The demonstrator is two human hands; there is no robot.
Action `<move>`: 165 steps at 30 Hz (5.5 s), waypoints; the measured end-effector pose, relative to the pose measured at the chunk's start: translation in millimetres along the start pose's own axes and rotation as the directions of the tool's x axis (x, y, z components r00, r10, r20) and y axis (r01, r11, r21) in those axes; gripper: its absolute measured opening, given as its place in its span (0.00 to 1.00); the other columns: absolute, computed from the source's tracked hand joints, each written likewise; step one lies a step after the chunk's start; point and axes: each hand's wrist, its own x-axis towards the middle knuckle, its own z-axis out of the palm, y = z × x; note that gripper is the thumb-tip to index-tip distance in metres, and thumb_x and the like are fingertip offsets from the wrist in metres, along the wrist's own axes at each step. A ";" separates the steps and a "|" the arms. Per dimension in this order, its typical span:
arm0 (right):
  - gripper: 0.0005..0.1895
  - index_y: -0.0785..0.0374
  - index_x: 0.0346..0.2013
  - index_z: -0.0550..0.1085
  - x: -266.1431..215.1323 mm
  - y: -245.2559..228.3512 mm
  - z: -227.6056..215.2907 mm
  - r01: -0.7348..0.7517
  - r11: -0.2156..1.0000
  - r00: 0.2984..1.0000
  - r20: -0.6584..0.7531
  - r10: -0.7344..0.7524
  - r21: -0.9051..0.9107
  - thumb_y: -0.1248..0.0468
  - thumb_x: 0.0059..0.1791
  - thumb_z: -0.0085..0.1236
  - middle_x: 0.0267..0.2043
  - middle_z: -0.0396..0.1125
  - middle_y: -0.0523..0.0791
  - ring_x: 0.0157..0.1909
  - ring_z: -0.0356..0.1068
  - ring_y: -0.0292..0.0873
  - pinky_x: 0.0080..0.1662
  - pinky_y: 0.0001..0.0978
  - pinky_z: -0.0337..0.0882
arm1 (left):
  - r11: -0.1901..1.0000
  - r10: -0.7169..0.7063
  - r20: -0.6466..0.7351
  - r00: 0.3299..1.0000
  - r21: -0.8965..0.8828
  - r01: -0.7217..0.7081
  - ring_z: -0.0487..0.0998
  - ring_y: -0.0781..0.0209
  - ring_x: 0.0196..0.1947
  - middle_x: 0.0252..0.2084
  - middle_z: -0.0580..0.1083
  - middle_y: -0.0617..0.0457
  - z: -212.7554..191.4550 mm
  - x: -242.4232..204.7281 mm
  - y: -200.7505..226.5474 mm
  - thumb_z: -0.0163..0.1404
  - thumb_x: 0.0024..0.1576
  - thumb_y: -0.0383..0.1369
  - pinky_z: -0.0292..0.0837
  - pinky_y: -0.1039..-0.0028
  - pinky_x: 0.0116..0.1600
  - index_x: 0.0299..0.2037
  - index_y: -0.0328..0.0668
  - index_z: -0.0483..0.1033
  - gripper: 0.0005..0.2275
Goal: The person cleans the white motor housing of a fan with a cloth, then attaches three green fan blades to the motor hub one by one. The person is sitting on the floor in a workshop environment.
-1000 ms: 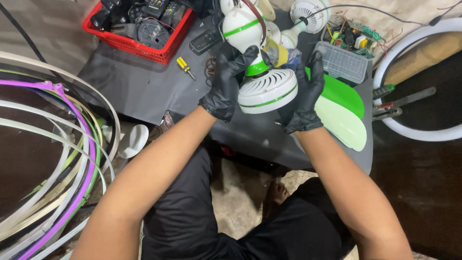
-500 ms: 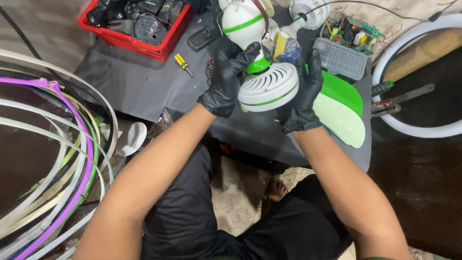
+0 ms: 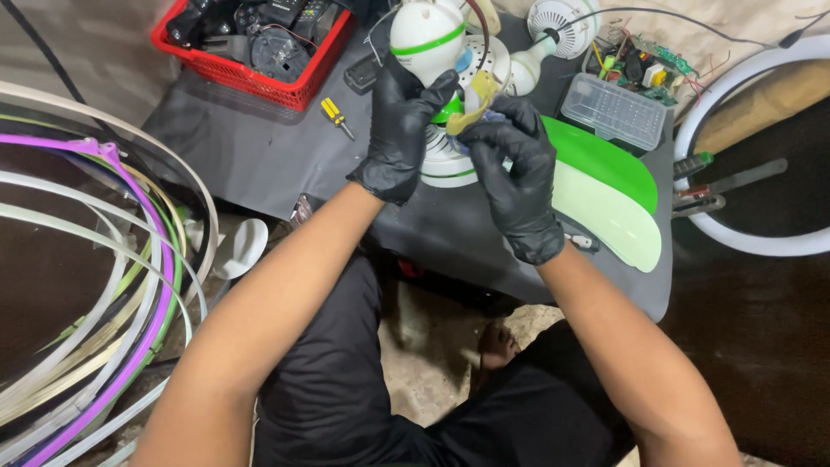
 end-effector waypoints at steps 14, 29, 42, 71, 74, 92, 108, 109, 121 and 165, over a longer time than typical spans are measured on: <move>0.05 0.61 0.39 0.79 -1.2 4.8 8.2 0.099 0.972 0.994 0.062 -0.088 -0.214 0.70 0.54 0.54 0.44 0.66 0.50 0.53 0.69 0.57 0.53 0.49 0.63 | 0.984 -0.047 -0.044 0.998 0.171 0.054 0.81 0.45 0.57 0.56 0.78 0.42 -11.9 4.0 -0.5 0.62 0.56 0.27 0.82 0.58 0.61 0.60 0.37 0.71 0.22; 0.05 0.65 0.35 0.73 7.9 -0.6 1.5 -0.113 0.987 0.984 -0.127 0.127 0.111 0.74 0.51 0.50 0.37 0.65 0.48 0.43 0.69 0.48 0.49 0.40 0.69 | 0.974 -0.193 -0.012 0.981 0.121 0.193 0.76 0.49 0.64 0.64 0.73 0.42 -2.2 3.0 -6.0 0.62 0.56 0.21 0.75 0.60 0.70 0.68 0.37 0.63 0.29; 0.31 0.53 0.70 0.63 -12.9 63.4 0.1 0.043 0.982 0.995 -0.083 -0.059 -0.184 0.78 0.54 0.52 0.69 0.56 0.51 0.73 0.61 0.58 0.74 0.47 0.63 | 0.932 -0.170 0.186 0.968 0.350 0.096 0.75 0.51 0.65 0.63 0.74 0.43 7.0 -8.3 17.8 0.62 0.59 0.28 0.73 0.62 0.70 0.67 0.38 0.61 0.28; 0.08 0.80 0.51 0.75 89.9 -52.7 51.7 0.259 0.962 0.960 0.128 -0.248 -0.081 0.85 0.59 0.52 0.47 0.68 0.60 0.50 0.68 0.60 0.54 0.49 0.67 | 0.963 -0.270 0.450 0.852 0.148 0.227 0.72 0.51 0.67 0.65 0.73 0.45 -52.1 -3.8 -31.2 0.49 0.66 0.29 0.69 0.62 0.73 0.64 0.39 0.70 0.16; 0.18 0.77 0.48 0.75 106.5 -28.0 86.1 0.208 0.977 0.975 0.092 -0.204 -0.040 0.83 0.47 0.43 0.42 0.67 0.54 0.43 0.63 0.51 0.47 0.43 0.62 | 0.545 -0.696 0.165 0.699 0.755 0.365 0.55 0.52 0.76 0.78 0.54 0.49 -82.8 -7.4 -37.4 0.59 0.44 0.56 0.49 0.62 0.76 0.74 0.49 0.52 0.47; 0.34 0.45 0.73 0.58 117.8 -11.8 216.7 -0.419 0.857 0.330 0.829 0.452 -0.300 0.64 0.51 0.47 0.70 0.64 0.38 0.67 0.64 0.34 0.63 0.25 0.63 | -0.046 -0.809 0.049 0.586 0.988 -0.145 0.67 0.60 0.64 0.58 0.69 0.63 -129.1 6.9 -53.2 0.48 0.44 0.59 0.56 0.63 0.70 0.51 0.66 0.72 0.25; 0.09 0.54 0.36 0.73 63.1 -38.8 69.6 -0.051 0.710 0.637 0.525 0.565 -0.702 0.56 0.49 0.63 0.34 0.71 0.46 0.35 0.71 0.56 0.35 0.51 0.66 | -0.211 -0.816 -0.313 0.486 0.944 0.254 0.66 0.51 0.69 0.69 0.67 0.66 -109.7 29.9 26.2 0.42 0.53 0.65 0.70 0.54 0.64 0.65 0.70 0.70 0.31; 0.14 0.56 0.41 0.72 55.5 -31.6 69.1 0.019 0.732 0.703 0.530 0.474 -0.681 0.53 0.50 0.65 0.38 0.71 0.49 0.38 0.71 0.62 0.33 0.55 0.66 | -0.126 -0.828 -0.206 0.521 0.974 0.186 0.68 0.53 0.62 0.61 0.69 0.66 -105.1 30.0 37.2 0.42 0.52 0.65 0.71 0.56 0.59 0.57 0.68 0.71 0.27; 0.14 0.67 0.46 0.82 88.7 -17.9 74.1 -0.008 0.926 0.885 0.428 0.182 -0.377 0.78 0.50 0.52 0.42 0.77 0.50 0.43 0.75 0.46 0.46 0.39 0.73 | 0.516 -0.626 0.354 0.695 0.856 0.030 0.68 0.49 0.67 0.69 0.68 0.52 -123.8 12.0 -0.7 0.41 0.53 0.63 0.59 0.58 0.70 0.65 0.58 0.70 0.32; 0.23 0.62 0.57 0.73 -10.5 94.6 -2.5 -0.599 0.782 0.800 0.183 0.572 0.175 0.68 0.46 0.54 0.48 0.71 0.46 0.47 0.71 0.39 0.44 0.26 0.75 | 0.837 -0.539 0.214 0.815 0.248 0.488 0.87 0.57 0.41 0.40 0.83 0.46 -8.2 7.7 58.1 0.67 0.51 0.34 0.83 0.66 0.54 0.42 0.39 0.83 0.13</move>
